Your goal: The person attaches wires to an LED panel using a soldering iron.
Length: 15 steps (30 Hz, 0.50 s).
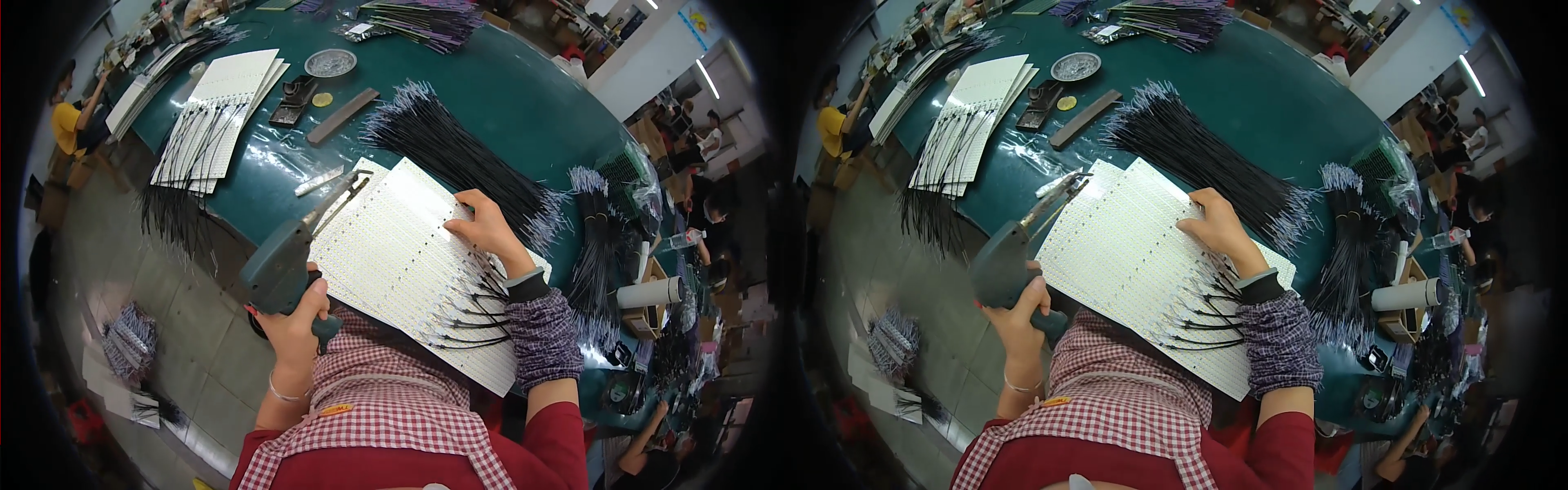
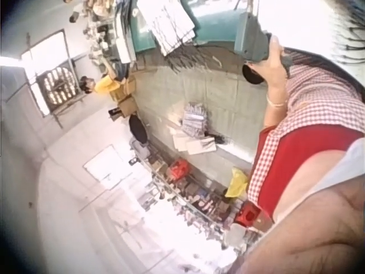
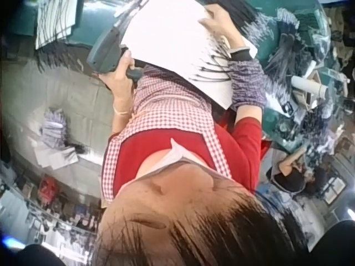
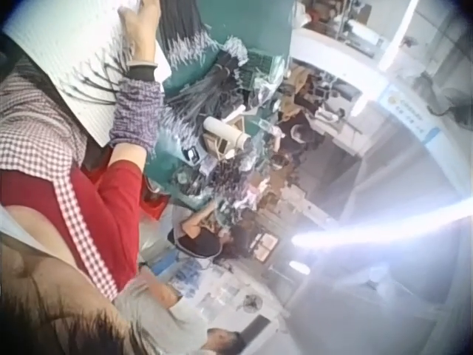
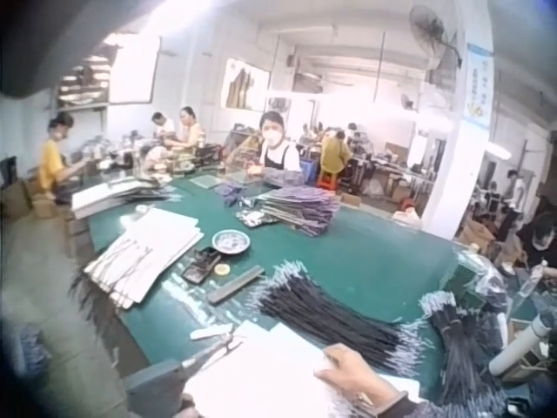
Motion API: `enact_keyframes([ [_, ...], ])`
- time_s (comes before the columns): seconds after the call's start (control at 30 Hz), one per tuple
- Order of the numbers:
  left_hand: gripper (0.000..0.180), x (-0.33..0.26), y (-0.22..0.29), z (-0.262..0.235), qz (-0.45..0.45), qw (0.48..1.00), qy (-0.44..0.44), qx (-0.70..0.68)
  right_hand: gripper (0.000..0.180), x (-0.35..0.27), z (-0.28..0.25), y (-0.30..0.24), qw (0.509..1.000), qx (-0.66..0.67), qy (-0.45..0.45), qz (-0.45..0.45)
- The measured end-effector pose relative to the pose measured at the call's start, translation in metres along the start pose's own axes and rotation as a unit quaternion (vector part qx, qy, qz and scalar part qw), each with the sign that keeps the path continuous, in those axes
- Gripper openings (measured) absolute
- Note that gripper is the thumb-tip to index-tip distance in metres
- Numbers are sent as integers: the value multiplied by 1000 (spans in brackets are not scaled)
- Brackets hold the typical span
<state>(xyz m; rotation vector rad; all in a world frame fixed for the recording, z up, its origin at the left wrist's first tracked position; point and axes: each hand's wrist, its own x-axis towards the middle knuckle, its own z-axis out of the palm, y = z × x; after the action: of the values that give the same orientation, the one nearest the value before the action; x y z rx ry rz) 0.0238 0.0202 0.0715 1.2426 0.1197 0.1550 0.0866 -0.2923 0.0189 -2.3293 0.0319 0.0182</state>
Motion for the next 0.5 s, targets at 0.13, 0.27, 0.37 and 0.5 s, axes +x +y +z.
enact_keyframes([
  [0.13,25,-4,13,-12,46,999,7,-15,46,-5,-25,-20,999,-21,48,15],
  [0.27,25,-2,21,-28,88,994,44,-49,41,-32,-99,-90,993,-106,46,-11],
  [0.37,23,-3,29,-42,113,991,47,-56,35,-83,-150,-163,996,-7,48,-80],
  [0.5,21,-5,29,-50,120,990,23,-72,37,-174,-195,-213,963,-32,228,-138],
])
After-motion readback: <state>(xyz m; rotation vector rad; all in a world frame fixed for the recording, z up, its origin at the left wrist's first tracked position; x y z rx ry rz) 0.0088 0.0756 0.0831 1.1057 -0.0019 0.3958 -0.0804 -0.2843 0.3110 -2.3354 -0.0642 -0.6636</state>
